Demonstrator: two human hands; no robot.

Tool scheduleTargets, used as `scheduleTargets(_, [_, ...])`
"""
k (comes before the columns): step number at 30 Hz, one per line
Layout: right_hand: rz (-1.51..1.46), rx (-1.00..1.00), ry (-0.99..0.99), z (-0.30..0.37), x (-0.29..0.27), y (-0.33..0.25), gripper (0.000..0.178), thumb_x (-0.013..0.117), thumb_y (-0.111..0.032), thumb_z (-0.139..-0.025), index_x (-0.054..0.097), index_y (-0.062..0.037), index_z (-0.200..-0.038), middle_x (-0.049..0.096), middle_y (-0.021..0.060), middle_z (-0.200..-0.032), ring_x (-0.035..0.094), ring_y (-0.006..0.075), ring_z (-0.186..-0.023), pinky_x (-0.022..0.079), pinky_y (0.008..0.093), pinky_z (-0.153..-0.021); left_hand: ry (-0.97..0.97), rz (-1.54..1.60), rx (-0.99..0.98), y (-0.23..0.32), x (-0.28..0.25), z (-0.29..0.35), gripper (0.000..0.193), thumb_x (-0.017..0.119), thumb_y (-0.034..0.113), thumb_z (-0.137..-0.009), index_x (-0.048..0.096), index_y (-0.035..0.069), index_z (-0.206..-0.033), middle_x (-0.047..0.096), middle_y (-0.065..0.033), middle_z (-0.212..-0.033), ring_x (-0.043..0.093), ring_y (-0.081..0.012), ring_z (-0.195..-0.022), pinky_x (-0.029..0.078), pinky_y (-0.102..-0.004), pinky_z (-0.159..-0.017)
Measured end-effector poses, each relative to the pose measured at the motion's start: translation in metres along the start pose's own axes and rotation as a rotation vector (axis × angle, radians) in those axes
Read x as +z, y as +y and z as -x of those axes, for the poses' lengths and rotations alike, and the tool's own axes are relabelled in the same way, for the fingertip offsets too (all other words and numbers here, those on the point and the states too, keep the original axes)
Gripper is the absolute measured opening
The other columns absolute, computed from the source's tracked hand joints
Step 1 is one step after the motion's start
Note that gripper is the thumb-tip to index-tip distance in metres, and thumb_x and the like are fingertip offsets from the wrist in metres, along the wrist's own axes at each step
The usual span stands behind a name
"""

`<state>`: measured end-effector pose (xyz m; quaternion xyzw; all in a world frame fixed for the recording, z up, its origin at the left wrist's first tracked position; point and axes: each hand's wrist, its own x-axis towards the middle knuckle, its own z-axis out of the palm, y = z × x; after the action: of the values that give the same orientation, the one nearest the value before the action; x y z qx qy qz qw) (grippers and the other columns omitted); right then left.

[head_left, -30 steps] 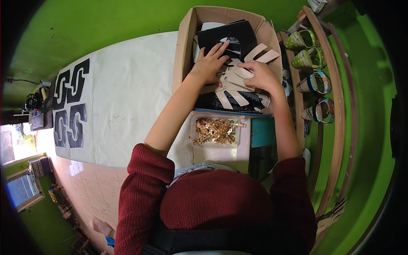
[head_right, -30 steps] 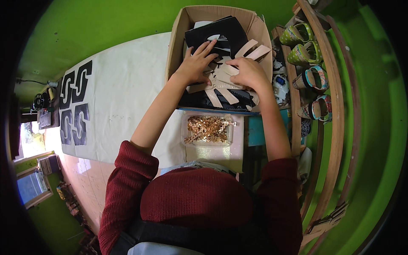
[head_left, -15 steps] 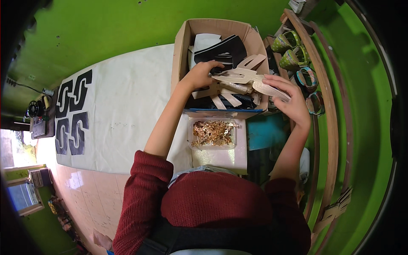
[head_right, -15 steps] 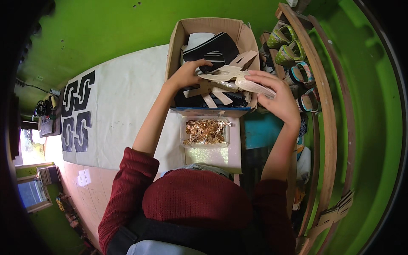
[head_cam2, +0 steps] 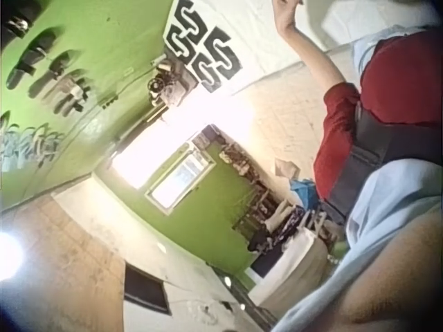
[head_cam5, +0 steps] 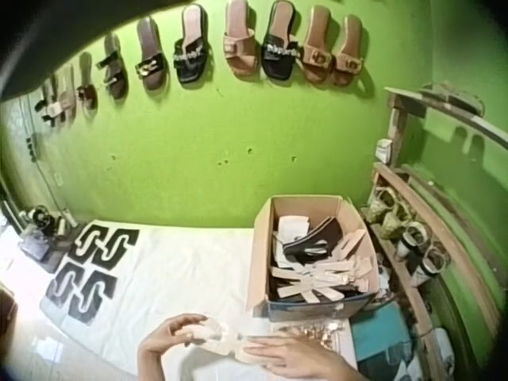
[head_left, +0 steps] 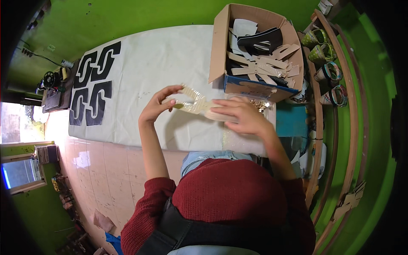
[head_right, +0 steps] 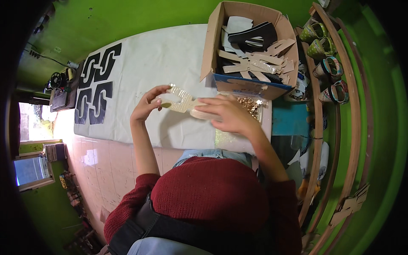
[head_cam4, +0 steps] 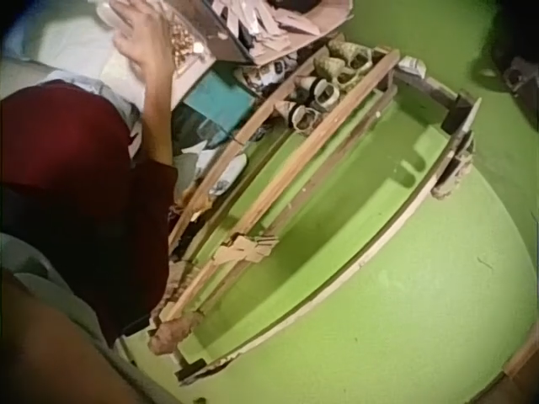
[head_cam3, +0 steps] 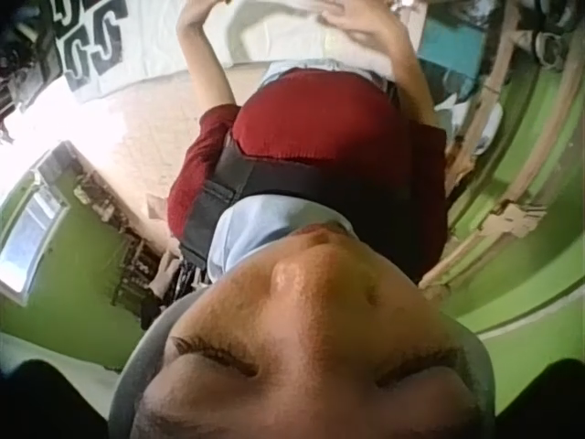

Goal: Manually attaching metal hardware components to leather shoe upper pieces.

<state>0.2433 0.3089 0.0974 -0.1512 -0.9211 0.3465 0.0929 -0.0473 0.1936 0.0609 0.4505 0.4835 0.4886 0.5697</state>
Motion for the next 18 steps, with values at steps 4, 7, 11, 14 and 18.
scheduleTargets(4, [0.206,0.068,-0.22,-0.034,0.077,0.01,0.054,0.055,-0.001,-0.074,0.057,-0.0195,-0.125,0.044,0.0015,-0.141,0.041,0.0235,-0.125,0.024,0.0511,-0.104,0.319,-0.139,-0.192,-0.072,-0.028,0.038,0.039,0.062,0.001,-0.082,0.056,0.001,-0.121,0.059,-0.0064,-0.111,0.054,-0.0067,-0.074,0.046,-0.0226,-0.064])
scheduleTargets(7, [0.347,0.089,-0.195,-0.047,0.127,0.03,0.058,0.051,0.005,-0.075,0.056,-0.0208,-0.126,0.039,0.0022,-0.144,0.034,0.0234,-0.132,0.019,0.0551,-0.105,0.433,-0.321,-0.245,-0.096,-0.017,0.048,0.044,0.061,-0.006,-0.078,0.056,0.003,-0.12,0.06,-0.0069,-0.112,0.055,-0.0079,-0.071,0.047,-0.0222,-0.068])
scheduleTargets(11, [0.376,0.3,-0.04,-0.051,0.161,0.022,0.064,0.048,0.008,-0.074,0.054,-0.0244,-0.128,0.034,0.0058,-0.147,0.024,0.0249,-0.139,0.013,0.0582,-0.107,0.503,-0.649,0.044,-0.132,-0.02,0.068,0.042,0.058,-0.008,-0.075,0.058,0.003,-0.115,0.056,-0.0116,-0.122,0.057,-0.0215,-0.104,0.048,-0.0295,-0.087])
scheduleTargets(14, [0.403,0.379,0.017,-0.045,0.18,0.024,0.068,0.046,0.01,-0.074,0.051,-0.027,-0.131,0.031,0.0087,-0.148,0.021,0.0261,-0.14,0.01,0.0597,-0.107,0.464,-0.694,0.062,-0.129,-0.015,0.07,0.038,0.056,-0.009,-0.076,0.058,0.002,-0.113,0.052,-0.0128,-0.126,0.052,-0.0246,-0.116,0.049,-0.033,-0.088])
scheduleTargets(18, [0.375,0.441,0.147,-0.036,0.201,0.015,0.068,0.045,0.009,-0.075,0.045,-0.0227,-0.136,0.028,0.0089,-0.149,0.023,0.0258,-0.139,0.01,0.0577,-0.109,0.454,-0.49,0.018,-0.128,-0.016,0.073,0.036,0.056,-0.008,-0.077,0.06,0.002,-0.112,0.052,-0.0116,-0.126,0.054,-0.0226,-0.113,0.051,-0.0315,-0.083])
